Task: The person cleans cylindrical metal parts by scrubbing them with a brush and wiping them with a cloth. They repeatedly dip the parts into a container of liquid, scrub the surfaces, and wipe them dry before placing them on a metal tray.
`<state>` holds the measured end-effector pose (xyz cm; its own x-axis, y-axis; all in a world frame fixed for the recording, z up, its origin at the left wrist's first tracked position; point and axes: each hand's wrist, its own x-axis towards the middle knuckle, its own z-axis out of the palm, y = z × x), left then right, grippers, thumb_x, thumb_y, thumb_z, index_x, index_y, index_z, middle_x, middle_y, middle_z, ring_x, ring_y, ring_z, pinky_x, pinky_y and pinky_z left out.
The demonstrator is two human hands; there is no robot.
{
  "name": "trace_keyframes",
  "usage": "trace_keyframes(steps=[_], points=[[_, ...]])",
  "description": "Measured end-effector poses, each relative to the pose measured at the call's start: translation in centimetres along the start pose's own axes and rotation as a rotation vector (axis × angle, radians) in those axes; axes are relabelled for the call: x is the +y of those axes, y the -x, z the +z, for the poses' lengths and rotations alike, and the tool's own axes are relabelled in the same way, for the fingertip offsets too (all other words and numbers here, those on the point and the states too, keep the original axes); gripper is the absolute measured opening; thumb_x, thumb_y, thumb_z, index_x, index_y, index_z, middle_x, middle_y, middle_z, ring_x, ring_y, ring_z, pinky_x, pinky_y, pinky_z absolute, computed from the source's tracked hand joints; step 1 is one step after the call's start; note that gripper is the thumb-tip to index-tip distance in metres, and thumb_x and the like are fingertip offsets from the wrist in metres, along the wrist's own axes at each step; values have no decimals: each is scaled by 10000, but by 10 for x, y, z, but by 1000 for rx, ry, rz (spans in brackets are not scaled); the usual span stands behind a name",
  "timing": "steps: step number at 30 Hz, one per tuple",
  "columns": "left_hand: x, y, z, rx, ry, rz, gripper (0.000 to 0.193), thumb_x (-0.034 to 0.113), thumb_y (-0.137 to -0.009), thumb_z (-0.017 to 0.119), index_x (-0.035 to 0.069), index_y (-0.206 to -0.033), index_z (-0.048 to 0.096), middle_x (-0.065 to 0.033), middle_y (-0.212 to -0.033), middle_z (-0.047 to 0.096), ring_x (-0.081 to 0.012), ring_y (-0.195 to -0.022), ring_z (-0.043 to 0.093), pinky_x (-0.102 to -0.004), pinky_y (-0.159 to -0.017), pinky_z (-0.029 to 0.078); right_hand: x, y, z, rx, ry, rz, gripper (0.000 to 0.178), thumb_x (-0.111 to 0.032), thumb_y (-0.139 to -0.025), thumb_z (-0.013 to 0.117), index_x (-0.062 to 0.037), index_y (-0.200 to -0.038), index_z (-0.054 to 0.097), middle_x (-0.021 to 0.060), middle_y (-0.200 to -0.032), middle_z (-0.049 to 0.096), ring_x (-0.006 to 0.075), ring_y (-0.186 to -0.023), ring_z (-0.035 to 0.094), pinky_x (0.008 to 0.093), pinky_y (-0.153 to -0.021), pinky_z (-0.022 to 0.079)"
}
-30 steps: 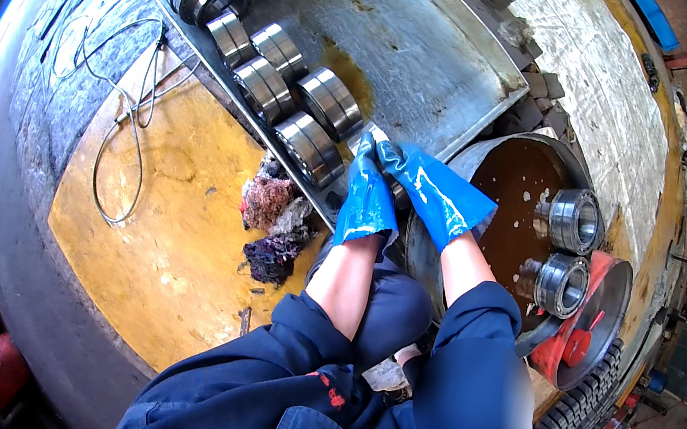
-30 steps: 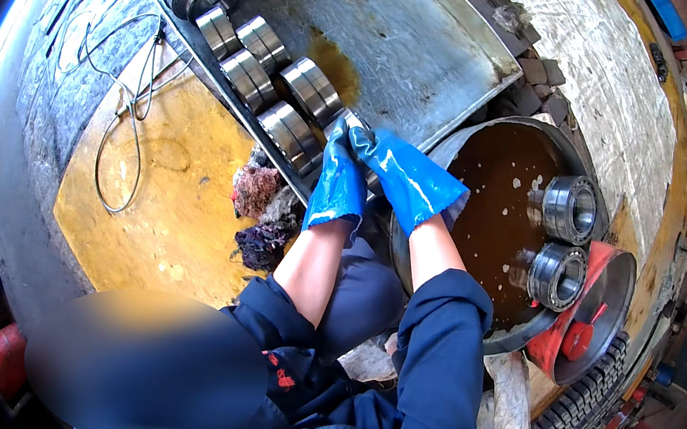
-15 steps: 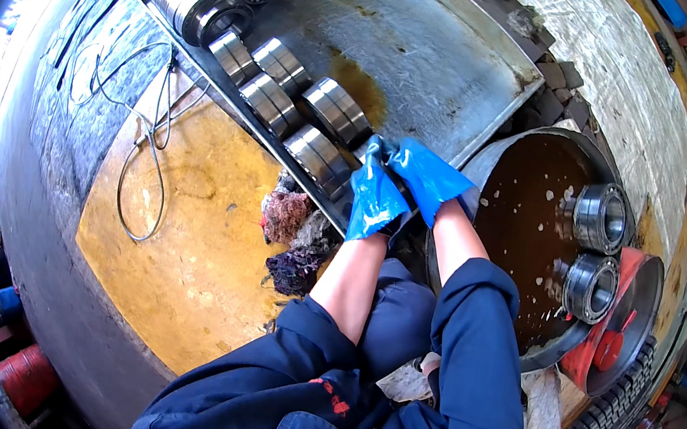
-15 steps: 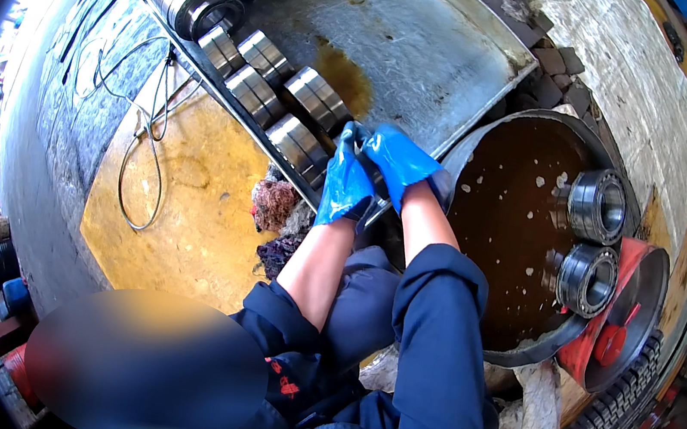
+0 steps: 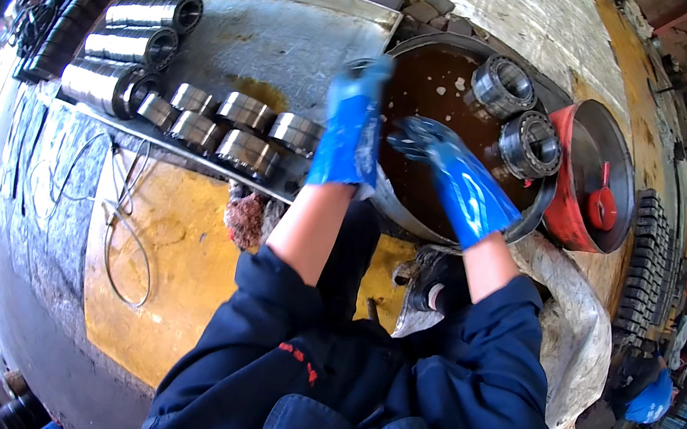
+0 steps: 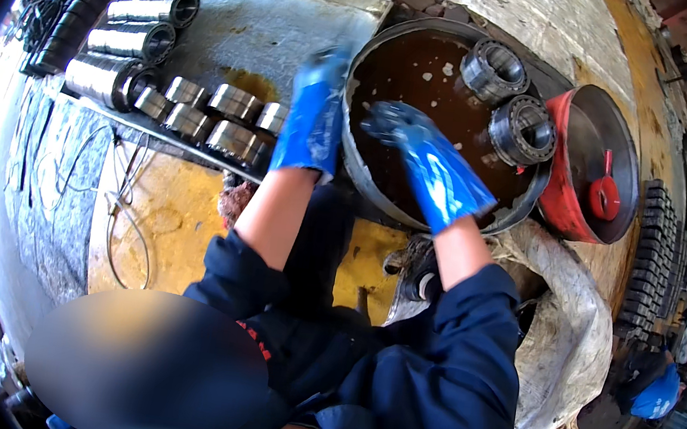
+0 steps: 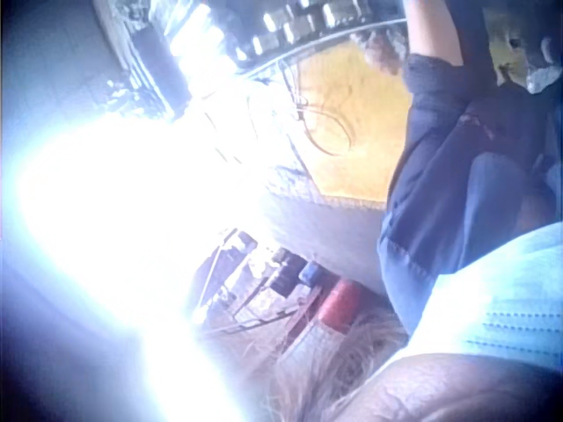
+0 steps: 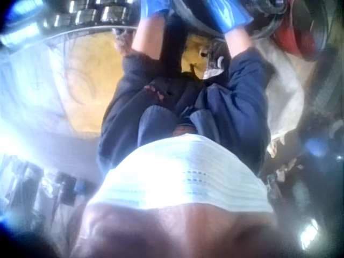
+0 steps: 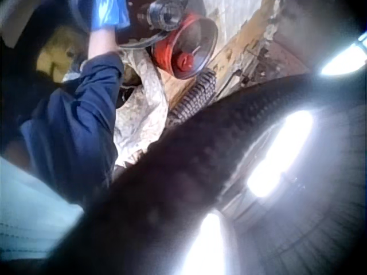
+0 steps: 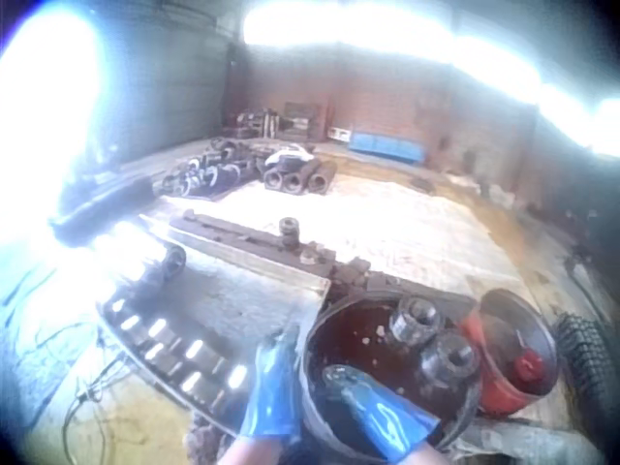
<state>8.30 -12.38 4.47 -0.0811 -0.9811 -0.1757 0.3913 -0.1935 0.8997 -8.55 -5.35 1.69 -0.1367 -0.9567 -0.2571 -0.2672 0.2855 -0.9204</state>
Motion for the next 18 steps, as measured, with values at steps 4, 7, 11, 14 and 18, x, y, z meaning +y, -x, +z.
trace_keyframes(steps=[4,7,11,14,18], points=[[-24,1,-5,25,-795,133,508,408,-814,716,-36,-1055,659,-219,-915,706,-349,-891,696,-456,-777,532,46,65,-52,131,-153,80,438,-400,-955,641,-86,-1261,643,126,-1150,717,249,-1043,689,391,-913,507],[-97,-39,-83,49,-1459,228,319,271,-823,616,22,-1013,676,-212,-1063,711,-422,-998,672,-502,-864,522,81,97,-71,196,-260,151,443,-391,-955,645,-89,-1279,634,122,-1158,716,248,-1050,688,393,-922,505],[-140,-56,-154,-127,-1826,391,354,260,-883,511,139,-1182,657,-143,-1415,557,-328,-1393,422,-477,-1152,309,125,94,-58,237,-386,379,445,-393,-963,643,-116,-1309,614,109,-1167,714,226,-1053,688,397,-954,501],[-170,-66,-166,-203,-1973,543,365,343,-868,517,131,-1118,677,-140,-1444,530,-355,-1410,385,-511,-1177,262,111,78,-45,137,-318,199,421,-383,-962,644,-112,-1284,623,114,-1161,708,227,-1041,690,396,-935,525],[-139,-57,-154,-189,-1910,570,376,382,-811,618,90,-1031,709,-139,-1330,598,-362,-1305,466,-545,-1111,330,108,58,-37,99,-333,185,422,-387,-964,640,-114,-1285,623,113,-1160,707,227,-1040,689,394,-933,527]])
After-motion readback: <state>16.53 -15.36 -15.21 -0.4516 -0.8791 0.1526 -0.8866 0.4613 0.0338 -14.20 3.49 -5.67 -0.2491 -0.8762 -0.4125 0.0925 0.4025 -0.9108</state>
